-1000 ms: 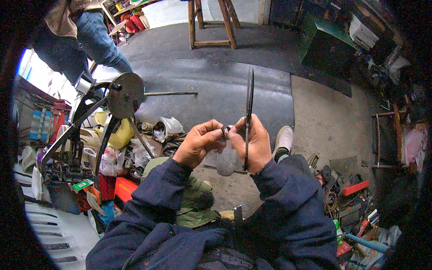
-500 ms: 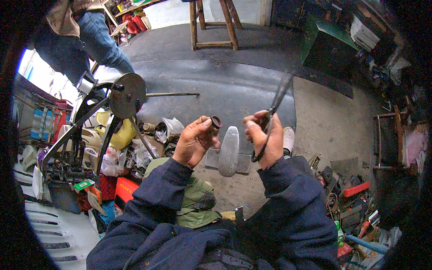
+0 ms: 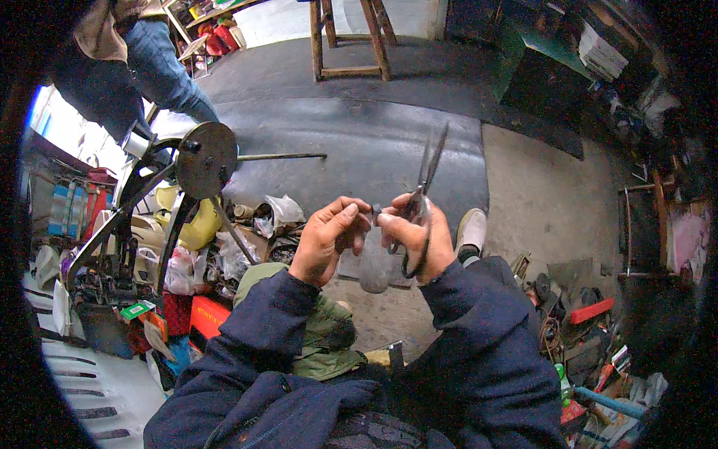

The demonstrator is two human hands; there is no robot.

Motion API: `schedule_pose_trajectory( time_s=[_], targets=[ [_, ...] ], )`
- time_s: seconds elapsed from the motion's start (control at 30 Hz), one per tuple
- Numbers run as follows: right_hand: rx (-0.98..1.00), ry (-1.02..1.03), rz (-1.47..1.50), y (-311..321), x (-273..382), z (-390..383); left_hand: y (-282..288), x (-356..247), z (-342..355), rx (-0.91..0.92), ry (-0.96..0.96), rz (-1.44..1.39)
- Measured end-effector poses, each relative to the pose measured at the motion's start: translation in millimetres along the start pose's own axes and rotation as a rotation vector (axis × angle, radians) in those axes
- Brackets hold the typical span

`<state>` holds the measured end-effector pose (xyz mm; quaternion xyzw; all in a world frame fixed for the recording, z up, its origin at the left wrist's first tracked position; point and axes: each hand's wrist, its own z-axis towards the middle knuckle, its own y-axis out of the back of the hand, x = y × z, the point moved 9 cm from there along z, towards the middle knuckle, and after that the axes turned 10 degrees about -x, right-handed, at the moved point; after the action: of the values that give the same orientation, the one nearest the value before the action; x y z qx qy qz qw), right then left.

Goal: The person uses shears to cut a small black plastic piece, then handles a brass-colored metal bracket and a T-shaped metal tool. They rub the bracket with a small abrasive block and repeatedly insert and remove the T-shaped tool into the bracket, appearing to test fit or adjust the mechanism.

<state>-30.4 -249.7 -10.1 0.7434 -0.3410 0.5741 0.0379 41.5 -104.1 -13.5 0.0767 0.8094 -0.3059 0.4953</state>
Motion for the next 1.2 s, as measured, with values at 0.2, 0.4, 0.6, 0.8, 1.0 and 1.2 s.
schedule_pose_trajectory(
  time_s=[0.2,0.4,0.6,0.8,1.0,1.2],
  targets=[
    [0.094,-0.154,0.346,-2.3,-6.8,2.1,-5.7,-4.7,-3.6,0.029,-0.082,0.131],
    [0.088,-0.208,0.378,0.6,-14.4,3.7,-5.6,-0.9,-2.8,0.081,-0.077,0.104],
    [0.077,-0.196,0.337,1.4,-17.4,4.5,-6.1,5.6,-1.5,0.096,-0.004,-0.021],
    [0.078,-0.17,0.198,-1.4,-15.5,0.6,-8.5,6.4,-1.7,0.121,0.046,-0.054],
    [0.072,-0.148,0.095,-8.7,-11.0,-5.1,-3.9,-2.9,-1.4,0.04,-0.055,-0.09],
    [0.169,-0.134,0.044,-20.4,-6.1,-13.4,1.9,-5.4,0.5,-0.036,-0.133,-0.043]
  ],
)
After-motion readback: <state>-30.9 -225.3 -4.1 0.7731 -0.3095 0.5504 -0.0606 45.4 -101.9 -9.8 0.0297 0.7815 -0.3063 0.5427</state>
